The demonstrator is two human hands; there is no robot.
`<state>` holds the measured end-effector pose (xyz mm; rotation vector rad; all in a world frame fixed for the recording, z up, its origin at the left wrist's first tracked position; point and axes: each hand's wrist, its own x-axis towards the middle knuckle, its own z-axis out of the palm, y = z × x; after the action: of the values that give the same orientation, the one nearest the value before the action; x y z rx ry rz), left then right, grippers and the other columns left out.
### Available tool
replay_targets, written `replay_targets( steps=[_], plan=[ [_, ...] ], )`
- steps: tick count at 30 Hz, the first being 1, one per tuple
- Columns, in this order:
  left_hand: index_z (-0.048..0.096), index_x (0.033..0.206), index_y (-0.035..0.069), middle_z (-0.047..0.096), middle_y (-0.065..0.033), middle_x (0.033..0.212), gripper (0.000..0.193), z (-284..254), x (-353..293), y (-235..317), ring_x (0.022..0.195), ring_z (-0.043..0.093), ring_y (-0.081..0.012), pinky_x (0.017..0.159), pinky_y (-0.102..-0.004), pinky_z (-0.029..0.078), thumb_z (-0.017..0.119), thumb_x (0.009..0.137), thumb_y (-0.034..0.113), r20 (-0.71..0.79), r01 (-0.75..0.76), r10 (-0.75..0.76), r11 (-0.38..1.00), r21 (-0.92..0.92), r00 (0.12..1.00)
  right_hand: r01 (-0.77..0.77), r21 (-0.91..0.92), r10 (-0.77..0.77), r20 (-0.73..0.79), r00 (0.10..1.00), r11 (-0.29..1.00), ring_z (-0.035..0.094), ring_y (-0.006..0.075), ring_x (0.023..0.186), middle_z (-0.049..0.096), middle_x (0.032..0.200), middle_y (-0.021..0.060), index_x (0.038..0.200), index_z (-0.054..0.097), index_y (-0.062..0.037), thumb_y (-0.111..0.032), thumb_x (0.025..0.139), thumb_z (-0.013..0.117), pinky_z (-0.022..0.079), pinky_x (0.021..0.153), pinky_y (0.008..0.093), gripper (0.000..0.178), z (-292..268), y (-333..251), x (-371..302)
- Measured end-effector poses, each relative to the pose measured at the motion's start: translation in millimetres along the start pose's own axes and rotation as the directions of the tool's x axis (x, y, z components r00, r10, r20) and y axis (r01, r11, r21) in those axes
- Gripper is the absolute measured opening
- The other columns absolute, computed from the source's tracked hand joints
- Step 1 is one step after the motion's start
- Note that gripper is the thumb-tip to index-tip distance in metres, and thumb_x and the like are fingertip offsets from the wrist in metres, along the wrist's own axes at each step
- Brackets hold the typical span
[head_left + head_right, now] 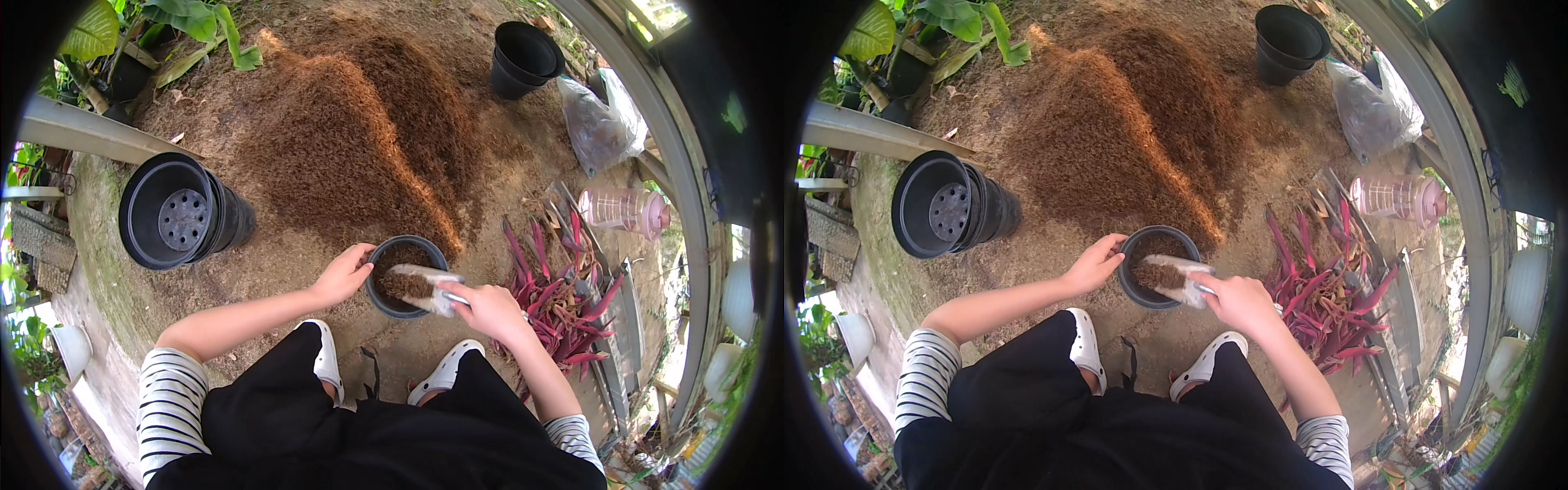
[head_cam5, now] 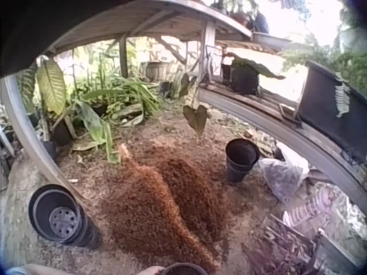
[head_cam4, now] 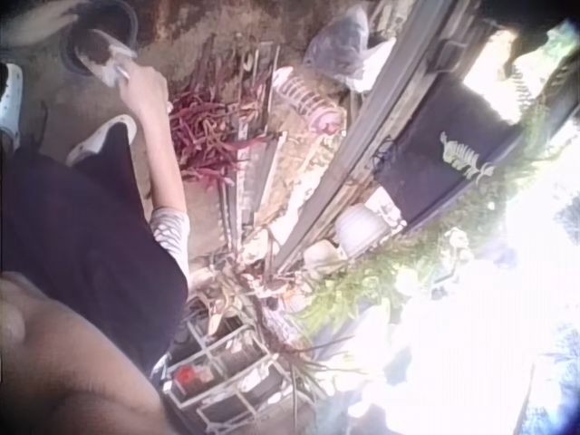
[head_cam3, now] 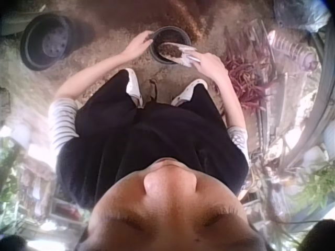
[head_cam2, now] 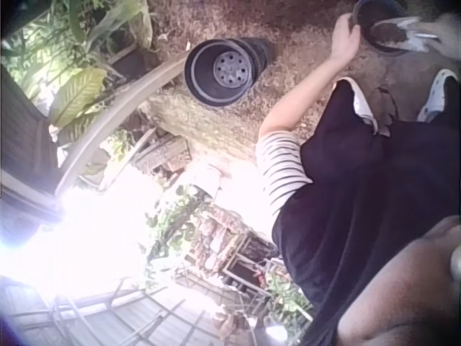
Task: The person scoops soil from a large pile on the ground using a small hand trowel and transfers it into a black plastic plant pot. They repeatedly fill the pot with soil, occasionally using their hand to level the contents.
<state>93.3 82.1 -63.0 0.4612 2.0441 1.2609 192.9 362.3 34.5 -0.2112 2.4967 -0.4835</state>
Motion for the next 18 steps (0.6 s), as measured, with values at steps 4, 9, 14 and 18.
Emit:
replay_targets(
  steps=[4, 9, 14, 18],
  plan=[
    [0.049, 0.122, 0.004, 0.052, -0.0121, 0.1, 0.033, -1, 3, 4, 0.09, 0.056, -0.0241, 0.083, -0.0356, 0.046, 0.051, 0.089, 0.01, -0.028, -0.059, 0.06, 0.997, 0.044, 0.998, -0.016, -0.059, 0.007, -0.147, 0.989, 0.998, 0.064, 0.0326, 0.064, 0.062, 0.073, 0.0111, 0.129, 0.054, -0.0295, -0.022, 0.088, 0.056, 0.053, 0.06, 0.0447, 0.041, 2, -1, 1],
    [0.049, 0.122, 0.004, 0.051, -0.0112, 0.098, 0.035, -3, 6, 7, 0.089, 0.056, -0.0235, 0.083, -0.035, 0.047, 0.052, 0.087, 0.007, -0.016, -0.061, 0.062, 0.997, 0.047, 0.998, -0.003, -0.193, -0.042, -0.229, 0.973, 0.981, 0.062, 0.0272, 0.06, 0.056, 0.068, 0.0067, 0.125, 0.059, -0.0314, -0.014, 0.084, 0.055, 0.053, 0.057, 0.0417, 0.044, 1, -2, 1],
    [0.049, 0.123, 0.004, 0.05, -0.0112, 0.098, 0.037, -3, 9, 10, 0.089, 0.055, -0.0231, 0.083, -0.035, 0.046, 0.052, 0.086, 0.007, 0.0, -0.074, 0.074, 0.995, 0.071, 0.997, 0.025, -0.276, -0.115, -0.313, 0.943, 0.961, 0.061, 0.0248, 0.06, 0.054, 0.068, 0.004, 0.118, 0.064, -0.0351, -0.017, 0.08, 0.061, 0.052, 0.056, 0.0379, 0.042, 2, -1, 1],
    [0.047, 0.126, 0.005, 0.054, -0.0119, 0.098, 0.04, -5, 10, 13, 0.086, 0.058, -0.0236, 0.081, -0.037, 0.048, 0.052, 0.087, 0.008, 0.016, -0.041, 0.039, 0.992, 0.122, 0.999, 0.116, -0.196, -0.141, -0.114, 0.984, 0.974, 0.062, 0.0231, 0.065, 0.055, 0.069, 0.0036, 0.118, 0.064, -0.0337, -0.014, 0.081, 0.057, 0.052, 0.062, 0.0367, 0.042, -13, -1, -1]
  ],
)
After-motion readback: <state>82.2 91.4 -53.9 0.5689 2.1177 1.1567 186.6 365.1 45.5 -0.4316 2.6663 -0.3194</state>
